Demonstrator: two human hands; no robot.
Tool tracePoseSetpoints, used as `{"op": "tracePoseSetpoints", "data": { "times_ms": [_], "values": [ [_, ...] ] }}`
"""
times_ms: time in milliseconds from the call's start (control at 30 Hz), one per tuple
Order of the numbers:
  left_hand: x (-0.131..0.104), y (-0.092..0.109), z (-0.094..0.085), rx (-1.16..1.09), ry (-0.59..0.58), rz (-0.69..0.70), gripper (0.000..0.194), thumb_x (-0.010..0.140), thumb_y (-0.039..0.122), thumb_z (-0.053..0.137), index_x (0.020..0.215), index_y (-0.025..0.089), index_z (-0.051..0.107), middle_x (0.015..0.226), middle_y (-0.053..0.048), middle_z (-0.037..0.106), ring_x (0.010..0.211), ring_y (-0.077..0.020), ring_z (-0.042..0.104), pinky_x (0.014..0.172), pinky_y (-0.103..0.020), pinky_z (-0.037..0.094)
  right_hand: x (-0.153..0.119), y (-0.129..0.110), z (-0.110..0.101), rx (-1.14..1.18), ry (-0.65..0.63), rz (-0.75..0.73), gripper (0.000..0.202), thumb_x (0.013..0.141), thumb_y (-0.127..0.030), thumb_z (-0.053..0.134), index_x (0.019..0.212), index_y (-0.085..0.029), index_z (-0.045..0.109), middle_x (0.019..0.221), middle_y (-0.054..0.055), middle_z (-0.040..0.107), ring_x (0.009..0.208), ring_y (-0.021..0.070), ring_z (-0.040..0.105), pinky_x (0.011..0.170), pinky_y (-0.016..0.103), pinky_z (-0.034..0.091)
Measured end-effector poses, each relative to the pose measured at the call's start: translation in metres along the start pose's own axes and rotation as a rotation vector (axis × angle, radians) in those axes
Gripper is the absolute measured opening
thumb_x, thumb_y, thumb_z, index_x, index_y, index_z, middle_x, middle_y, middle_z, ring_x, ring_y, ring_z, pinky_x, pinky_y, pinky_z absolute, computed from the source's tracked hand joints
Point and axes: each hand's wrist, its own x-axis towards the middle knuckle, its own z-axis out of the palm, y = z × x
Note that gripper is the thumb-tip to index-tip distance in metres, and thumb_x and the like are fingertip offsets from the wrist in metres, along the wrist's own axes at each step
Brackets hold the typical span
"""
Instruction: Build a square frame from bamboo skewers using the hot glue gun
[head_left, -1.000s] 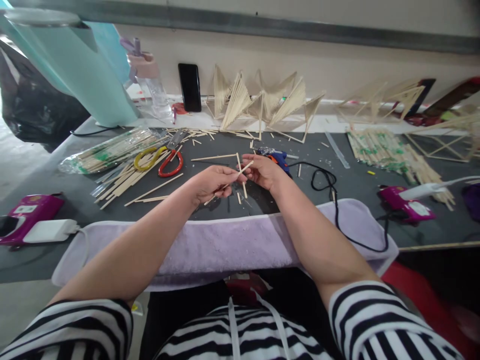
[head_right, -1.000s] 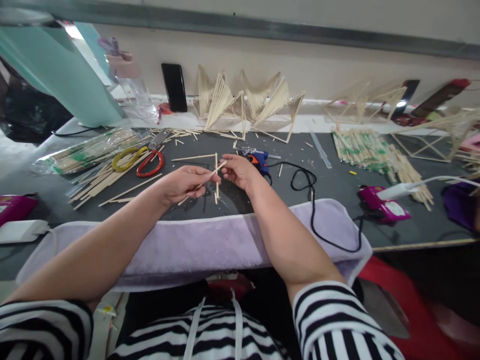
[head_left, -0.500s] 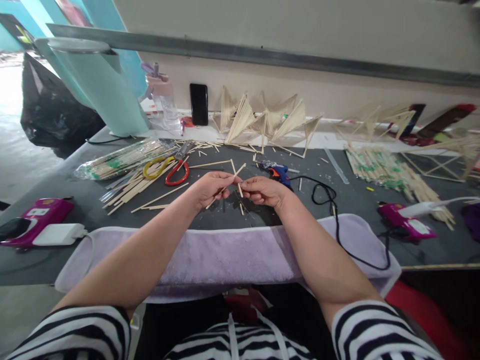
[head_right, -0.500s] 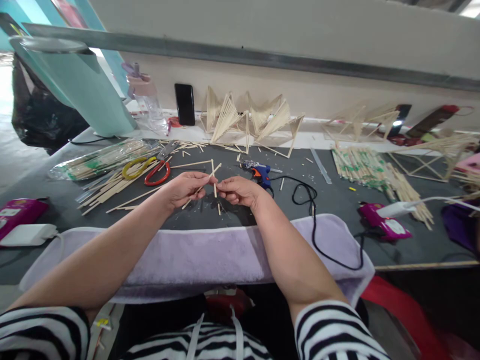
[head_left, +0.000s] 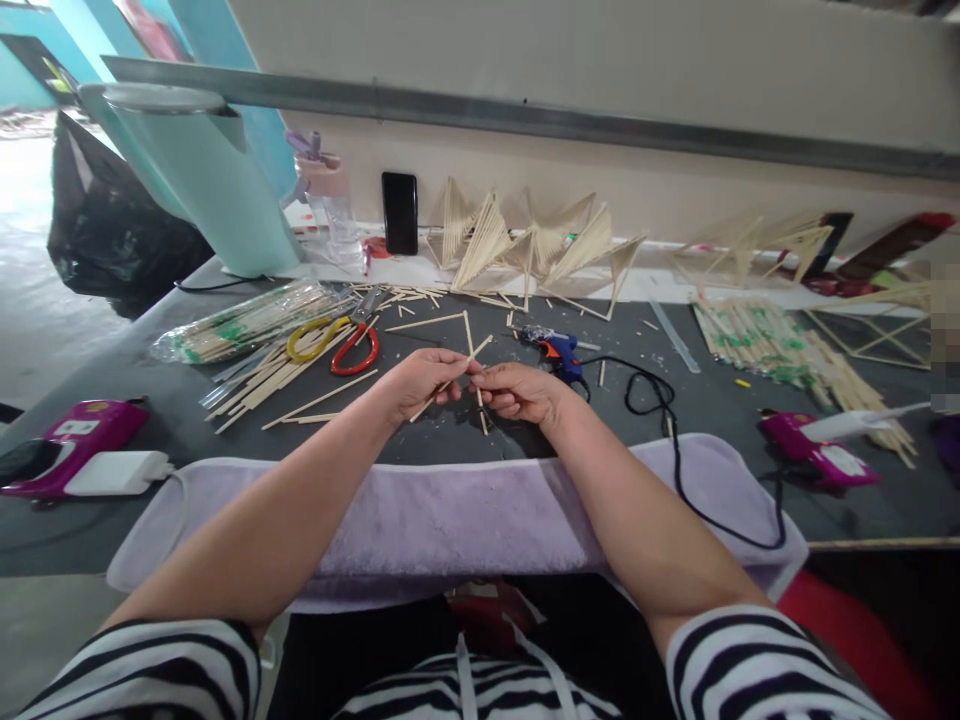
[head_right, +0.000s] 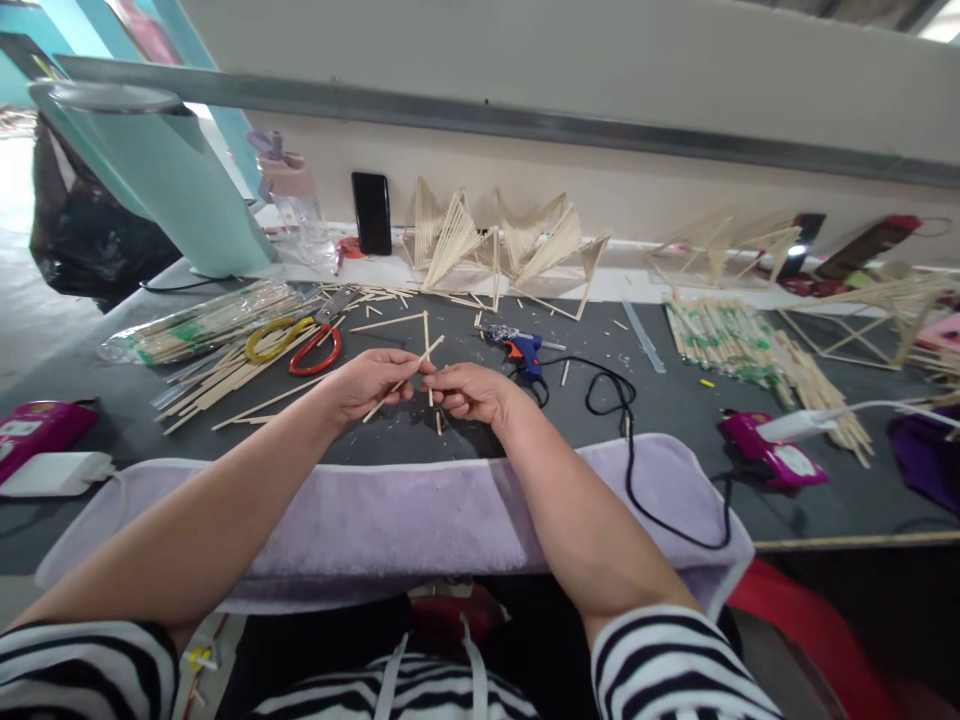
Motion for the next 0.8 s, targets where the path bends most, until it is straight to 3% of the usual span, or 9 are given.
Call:
{"op": "tracePoseSetpoints", "data": {
  "times_ms": [133, 367, 567, 800],
  "values": [
    [-0.004, 0.009, -0.015, 0.149, 0.018, 0.019, 0.018, 0.09, 0.017, 0.058, 0.089, 0.009, 0.074, 0.05, 0.001, 0.054, 0.043, -0.0044, 0.045, 0.043, -0.014, 0.031, -0.002, 0.0, -0.004, -0.08, -0.048, -0.028, 0.018, 0.077, -0.019, 0.078, 0.074, -0.01, 0.062, 0.057, -0.002, 0.059, 0.035, -0.0002, 0.033, 0.032, 0.009, 0.023],
    [-0.009, 0.019, -0.044, 0.238, -0.166, 0.044, 0.023, 0.085, 0.025, 0.064, 0.103, 0.014, 0.074, 0.075, -0.002, 0.063, 0.047, -0.0027, 0.042, 0.046, -0.017, 0.032, -0.009, -0.004, -0.021, -0.167, 0.012, -0.113, 0.035, 0.063, -0.029, 0.088, 0.069, -0.013, 0.058, 0.061, 0.0, 0.062, 0.038, 0.0004, 0.036, 0.033, 0.011, 0.024],
    [-0.007, 0.015, -0.046, 0.356, -0.239, -0.011, 0.029, 0.087, 0.031, 0.062, 0.109, 0.015, 0.072, 0.068, -0.001, 0.062, 0.047, -0.0045, 0.042, 0.046, -0.018, 0.029, -0.009, -0.005, -0.027, -0.192, 0.033, -0.121, 0.035, 0.066, -0.033, 0.087, 0.068, -0.014, 0.057, 0.059, -0.001, 0.06, 0.038, 0.001, 0.037, 0.033, 0.012, 0.022],
    [-0.008, 0.014, -0.041, 0.428, -0.256, -0.074, 0.021, 0.078, 0.029, 0.068, 0.092, 0.015, 0.075, 0.065, -0.001, 0.062, 0.048, -0.0062, 0.047, 0.048, -0.018, 0.036, -0.006, -0.003, -0.026, -0.202, 0.02, -0.115, 0.036, 0.067, -0.036, 0.086, 0.069, -0.015, 0.057, 0.059, -0.002, 0.059, 0.038, 0.0018, 0.037, 0.034, 0.014, 0.023]
  ]
}}
